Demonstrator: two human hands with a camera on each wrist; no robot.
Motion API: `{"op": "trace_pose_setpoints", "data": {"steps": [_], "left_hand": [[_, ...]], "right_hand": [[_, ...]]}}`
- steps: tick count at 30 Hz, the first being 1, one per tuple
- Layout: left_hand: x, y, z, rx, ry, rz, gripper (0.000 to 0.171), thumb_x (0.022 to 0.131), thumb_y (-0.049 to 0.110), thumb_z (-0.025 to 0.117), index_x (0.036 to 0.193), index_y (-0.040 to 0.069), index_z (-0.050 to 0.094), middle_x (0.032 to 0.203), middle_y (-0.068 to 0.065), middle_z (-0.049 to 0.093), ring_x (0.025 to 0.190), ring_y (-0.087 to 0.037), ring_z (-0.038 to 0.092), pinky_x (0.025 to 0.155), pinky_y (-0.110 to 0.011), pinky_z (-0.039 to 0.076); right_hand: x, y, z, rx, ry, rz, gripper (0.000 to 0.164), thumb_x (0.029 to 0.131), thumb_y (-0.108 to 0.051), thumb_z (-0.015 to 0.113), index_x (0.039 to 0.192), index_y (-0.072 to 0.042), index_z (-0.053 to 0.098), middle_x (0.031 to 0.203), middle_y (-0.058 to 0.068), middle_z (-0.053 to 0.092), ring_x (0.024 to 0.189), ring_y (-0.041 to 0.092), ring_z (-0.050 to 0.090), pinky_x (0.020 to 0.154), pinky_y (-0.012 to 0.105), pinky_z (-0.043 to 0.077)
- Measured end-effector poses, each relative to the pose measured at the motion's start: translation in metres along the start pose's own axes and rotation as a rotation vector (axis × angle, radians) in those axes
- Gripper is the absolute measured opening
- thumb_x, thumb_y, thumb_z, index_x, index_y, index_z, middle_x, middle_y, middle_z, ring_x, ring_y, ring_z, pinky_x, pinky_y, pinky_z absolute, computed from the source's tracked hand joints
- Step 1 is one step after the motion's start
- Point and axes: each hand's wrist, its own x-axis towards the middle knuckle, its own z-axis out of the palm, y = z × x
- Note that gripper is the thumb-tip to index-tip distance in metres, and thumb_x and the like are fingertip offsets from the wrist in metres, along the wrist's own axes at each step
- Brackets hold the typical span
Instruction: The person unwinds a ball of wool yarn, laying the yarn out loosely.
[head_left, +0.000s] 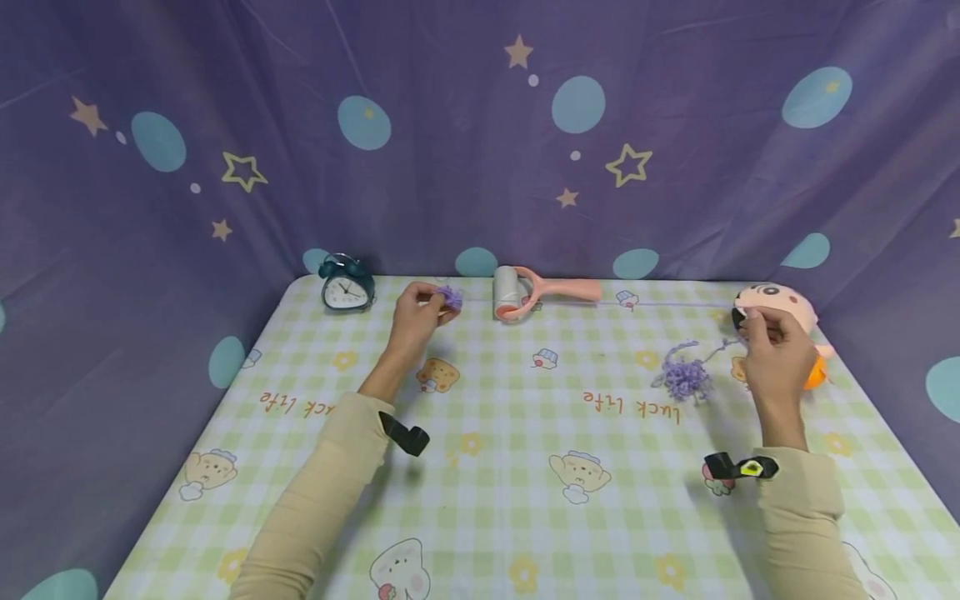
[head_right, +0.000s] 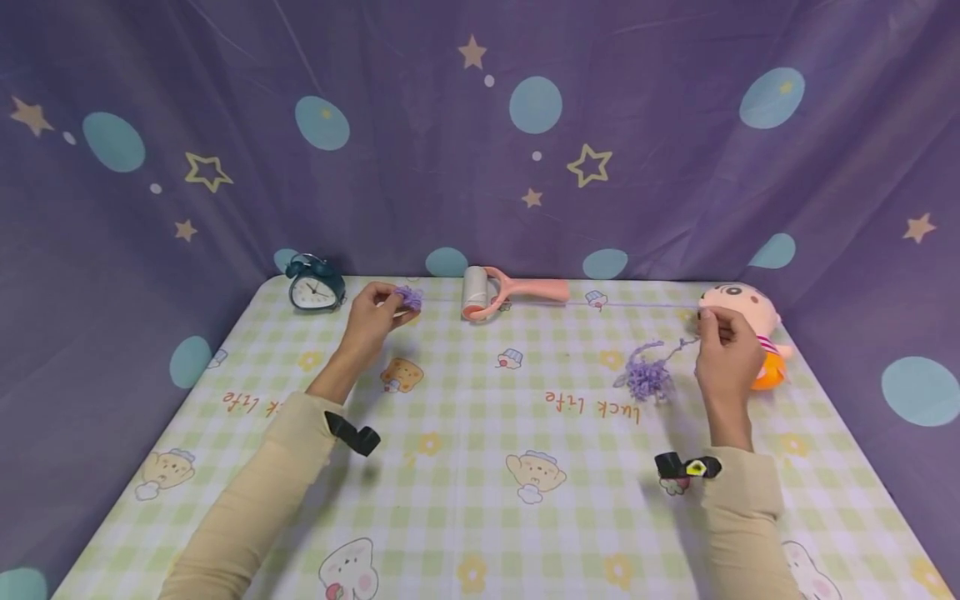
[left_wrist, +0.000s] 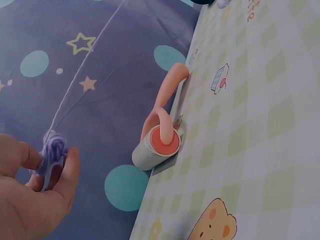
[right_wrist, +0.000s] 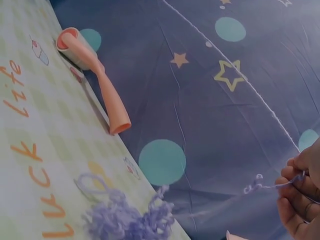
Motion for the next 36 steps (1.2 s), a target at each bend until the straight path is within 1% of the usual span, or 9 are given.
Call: {"op": "trace_pose_setpoints", "data": {"steps": [6,12,15,18,22,25,26,29,36], "left_hand": [[0.001,0.0,-0.003,-0.062,0.046,-0.025,0.016,0.1,0.003,0.04,0.114,-0.004,0.04,0.112,-0.019,0.051,0.087,-0.02,0.065,0.083,-0.027,0.057],[0.004,-0.001,-0.007,-0.075,0.066,-0.015,0.014,0.1,0.003,0.04,0.113,-0.003,0.039,0.122,-0.025,0.05,0.096,-0.027,0.065,0.084,-0.027,0.057],[0.005,-0.001,-0.007,-0.079,0.068,-0.005,0.014,0.1,0.002,0.041,0.112,-0.003,0.039,0.122,-0.024,0.05,0.096,-0.026,0.065,0.084,-0.027,0.057],[0.005,-0.001,-0.007,-0.079,0.062,0.009,0.014,0.099,0.001,0.044,0.112,-0.004,0.041,0.114,-0.02,0.053,0.088,-0.02,0.066,0.084,-0.028,0.057],[0.004,-0.001,-0.006,-0.071,0.035,0.022,0.013,0.096,-0.001,0.047,0.109,-0.002,0.046,0.1,-0.011,0.053,0.077,-0.012,0.066,0.082,-0.027,0.057],[0.003,0.0,-0.005,-0.053,0.007,0.026,0.012,0.096,-0.001,0.05,0.108,-0.001,0.049,0.094,-0.008,0.053,0.075,-0.009,0.065,0.08,-0.025,0.058],[0.002,0.0,-0.004,-0.044,-0.004,0.029,0.012,0.096,-0.001,0.051,0.108,-0.001,0.05,0.093,-0.007,0.053,0.075,-0.009,0.065,0.08,-0.025,0.058],[0.001,0.0,-0.003,-0.014,-0.033,0.04,0.014,0.095,0.001,0.053,0.109,-0.001,0.052,0.093,-0.006,0.054,0.076,-0.009,0.065,0.079,-0.024,0.058],[-0.002,0.003,-0.001,0.039,-0.118,0.053,0.018,0.095,0.004,0.057,0.111,-0.003,0.054,0.095,-0.006,0.056,0.079,-0.01,0.064,0.081,-0.025,0.057]], "right_hand": [[0.004,0.006,-0.01,-0.053,0.024,0.049,0.022,0.094,-0.031,0.06,0.096,-0.012,0.069,0.067,-0.033,0.053,0.059,-0.012,0.05,0.055,0.006,0.039],[0.008,0.012,-0.017,-0.095,0.03,0.044,0.028,0.094,-0.026,0.06,0.101,0.0,0.069,0.064,-0.037,0.049,0.06,-0.014,0.047,0.056,0.004,0.037],[0.007,0.017,-0.018,-0.164,-0.039,0.063,0.031,0.094,-0.027,0.058,0.105,0.0,0.068,0.063,-0.036,0.046,0.059,-0.014,0.046,0.055,0.004,0.036],[0.006,0.023,-0.019,-0.259,-0.157,0.09,0.034,0.096,-0.03,0.055,0.11,-0.002,0.067,0.066,-0.03,0.047,0.061,-0.013,0.044,0.055,0.006,0.037],[0.002,0.028,-0.016,-0.372,-0.325,0.076,0.038,0.098,-0.033,0.051,0.114,-0.002,0.065,0.084,-0.004,0.064,0.068,-0.006,0.047,0.056,0.01,0.039],[-0.001,0.032,-0.013,-0.419,-0.433,0.027,0.038,0.099,-0.03,0.048,0.115,0.002,0.063,0.099,0.018,0.066,0.078,0.011,0.057,0.06,0.017,0.042],[-0.003,0.033,-0.012,-0.428,-0.464,0.01,0.038,0.1,-0.029,0.048,0.115,0.003,0.062,0.101,0.021,0.065,0.081,0.018,0.058,0.062,0.02,0.043],[-0.007,0.038,-0.008,-0.441,-0.525,-0.022,0.036,0.1,-0.026,0.048,0.114,0.004,0.062,0.101,0.024,0.065,0.087,0.032,0.06,0.067,0.029,0.044],[-0.012,0.042,0.001,-0.454,-0.581,-0.099,0.028,0.098,-0.02,0.052,0.109,0.003,0.064,0.099,0.023,0.066,0.088,0.034,0.06,0.073,0.041,0.046]]}}
